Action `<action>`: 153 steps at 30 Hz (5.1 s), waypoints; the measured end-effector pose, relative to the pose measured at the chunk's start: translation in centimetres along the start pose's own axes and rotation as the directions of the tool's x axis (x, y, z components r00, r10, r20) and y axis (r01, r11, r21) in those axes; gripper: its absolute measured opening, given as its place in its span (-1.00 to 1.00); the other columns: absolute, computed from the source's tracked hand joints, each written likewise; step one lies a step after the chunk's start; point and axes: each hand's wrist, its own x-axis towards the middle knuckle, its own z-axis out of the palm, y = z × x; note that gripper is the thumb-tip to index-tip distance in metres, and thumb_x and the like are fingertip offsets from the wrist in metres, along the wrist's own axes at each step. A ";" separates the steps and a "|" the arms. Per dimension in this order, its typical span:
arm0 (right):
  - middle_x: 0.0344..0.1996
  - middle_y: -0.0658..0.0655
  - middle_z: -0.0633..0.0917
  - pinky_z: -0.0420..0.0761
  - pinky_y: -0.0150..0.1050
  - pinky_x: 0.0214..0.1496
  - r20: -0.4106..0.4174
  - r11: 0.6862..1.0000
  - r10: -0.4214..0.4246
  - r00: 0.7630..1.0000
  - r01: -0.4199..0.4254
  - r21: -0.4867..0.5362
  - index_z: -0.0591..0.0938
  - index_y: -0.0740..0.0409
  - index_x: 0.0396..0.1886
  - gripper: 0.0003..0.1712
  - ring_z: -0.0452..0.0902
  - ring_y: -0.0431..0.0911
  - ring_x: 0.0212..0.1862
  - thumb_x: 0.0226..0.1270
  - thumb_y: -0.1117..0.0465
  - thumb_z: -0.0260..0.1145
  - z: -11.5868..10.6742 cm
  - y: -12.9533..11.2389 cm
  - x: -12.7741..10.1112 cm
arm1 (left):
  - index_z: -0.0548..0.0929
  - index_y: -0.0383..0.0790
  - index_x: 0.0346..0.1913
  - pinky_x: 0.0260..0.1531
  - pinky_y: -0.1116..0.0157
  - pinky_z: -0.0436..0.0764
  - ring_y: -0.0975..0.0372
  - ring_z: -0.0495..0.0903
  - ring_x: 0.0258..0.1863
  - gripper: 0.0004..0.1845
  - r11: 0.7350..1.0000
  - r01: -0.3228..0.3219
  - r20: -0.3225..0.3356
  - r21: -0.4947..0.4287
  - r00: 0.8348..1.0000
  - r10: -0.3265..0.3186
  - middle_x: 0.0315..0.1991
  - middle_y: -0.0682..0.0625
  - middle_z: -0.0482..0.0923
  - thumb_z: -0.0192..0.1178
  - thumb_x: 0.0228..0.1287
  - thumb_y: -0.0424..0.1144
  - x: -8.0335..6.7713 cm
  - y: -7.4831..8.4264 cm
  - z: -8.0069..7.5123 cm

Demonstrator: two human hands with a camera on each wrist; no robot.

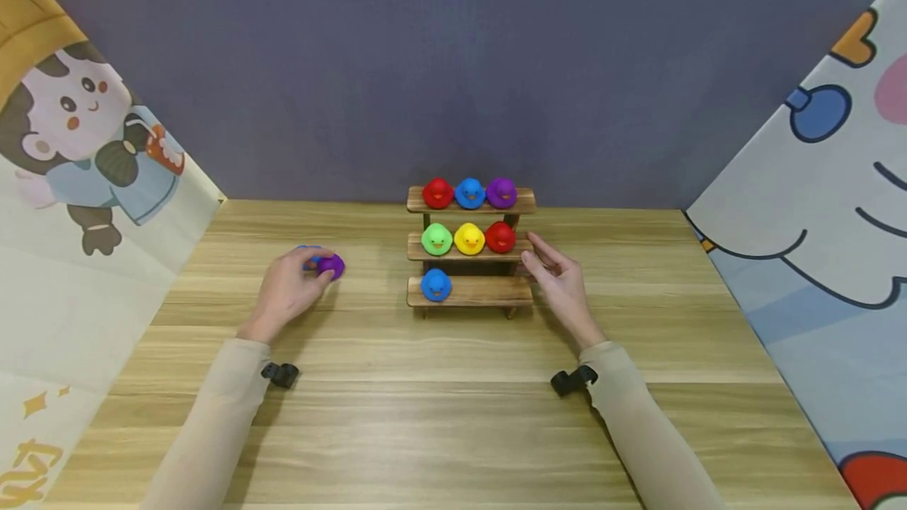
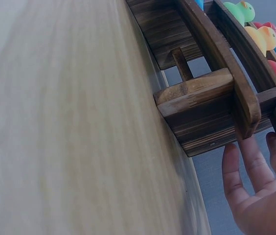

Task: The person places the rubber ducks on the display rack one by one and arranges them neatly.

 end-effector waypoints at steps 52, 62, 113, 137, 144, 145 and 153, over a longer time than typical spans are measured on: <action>0.25 0.42 0.65 0.80 -0.37 -0.12 0.002 1.000 0.003 1.000 -0.003 0.019 0.54 0.22 0.50 -0.43 0.84 -0.26 -0.21 0.56 0.25 0.36 0.0 0.0 0.0 | 0.78 -0.21 0.17 -0.02 -0.09 0.73 -0.08 0.76 -0.05 -0.64 0.995 -0.082 0.019 -0.051 0.996 0.083 0.04 -0.22 0.80 0.43 0.33 -0.31 -0.8 3.4 -0.6; 0.21 0.32 0.73 0.81 -0.33 -0.09 0.001 1.000 0.006 1.000 -0.006 0.010 0.54 0.19 0.50 -0.43 0.82 -0.31 -0.23 0.56 0.23 0.37 0.0 0.0 -0.1 | 0.76 -0.23 0.18 -0.06 -0.04 0.74 -0.08 0.77 -0.05 -0.63 0.990 -0.134 0.034 -0.051 0.990 0.136 0.06 -0.19 0.80 0.46 0.33 -0.29 -1.2 5.2 -0.8; 0.30 0.40 0.64 0.79 -0.39 -0.05 0.002 1.000 0.016 1.000 -0.016 0.014 0.53 0.21 0.50 -0.42 0.82 -0.33 -0.18 0.56 0.24 0.37 0.0 0.1 0.0 | 0.81 -0.09 0.09 0.00 0.10 0.75 0.13 0.79 -0.06 -0.65 0.906 -0.397 0.027 -0.146 0.914 0.405 -0.01 0.02 0.83 0.56 0.27 -0.14 -1.3 16.6 2.9; 0.24 0.38 0.68 0.82 -0.23 -0.03 0.005 1.000 0.021 1.000 -0.021 0.007 0.54 0.17 0.50 -0.42 0.87 -0.07 -0.11 0.56 0.21 0.38 -0.1 -0.1 0.0 | 0.80 -0.02 0.06 0.08 0.07 0.72 0.12 0.76 0.00 -0.66 0.915 -0.396 0.097 -0.077 0.910 0.402 -0.02 0.05 0.83 0.56 0.28 -0.05 0.2 18.0 6.9; 0.30 0.37 0.65 0.82 -0.23 -0.01 0.009 1.000 0.019 1.000 -0.019 0.009 0.53 0.18 0.51 -0.41 0.86 -0.10 -0.10 0.56 0.20 0.38 -0.1 0.0 0.1 | 0.81 -0.04 0.07 0.06 0.09 0.73 0.12 0.76 0.00 -0.66 0.917 -0.395 0.112 -0.062 0.910 0.399 -0.02 0.05 0.83 0.56 0.28 -0.06 0.2 18.0 7.3; 0.30 0.37 0.65 0.82 -0.23 -0.01 0.009 1.000 0.018 1.000 -0.018 0.009 0.53 0.18 0.51 -0.41 0.86 -0.10 -0.10 0.56 0.20 0.38 -0.1 0.0 0.1 | 0.81 -0.04 0.07 0.05 0.10 0.73 0.12 0.76 0.00 -0.66 0.917 -0.395 0.113 -0.056 0.910 0.399 -0.02 0.05 0.83 0.56 0.28 -0.06 0.2 18.0 7.4; 0.29 0.37 0.66 0.81 -0.22 0.02 0.006 1.000 0.020 1.000 -0.020 0.003 0.54 0.17 0.50 -0.42 0.86 -0.09 -0.10 0.56 0.21 0.38 -0.1 0.1 0.0 | 0.82 -0.06 0.08 -0.01 0.13 0.75 0.11 0.78 -0.02 -0.64 0.920 -0.390 0.124 -0.031 0.912 0.391 -0.01 0.03 0.83 0.57 0.27 -0.05 0.1 18.1 7.7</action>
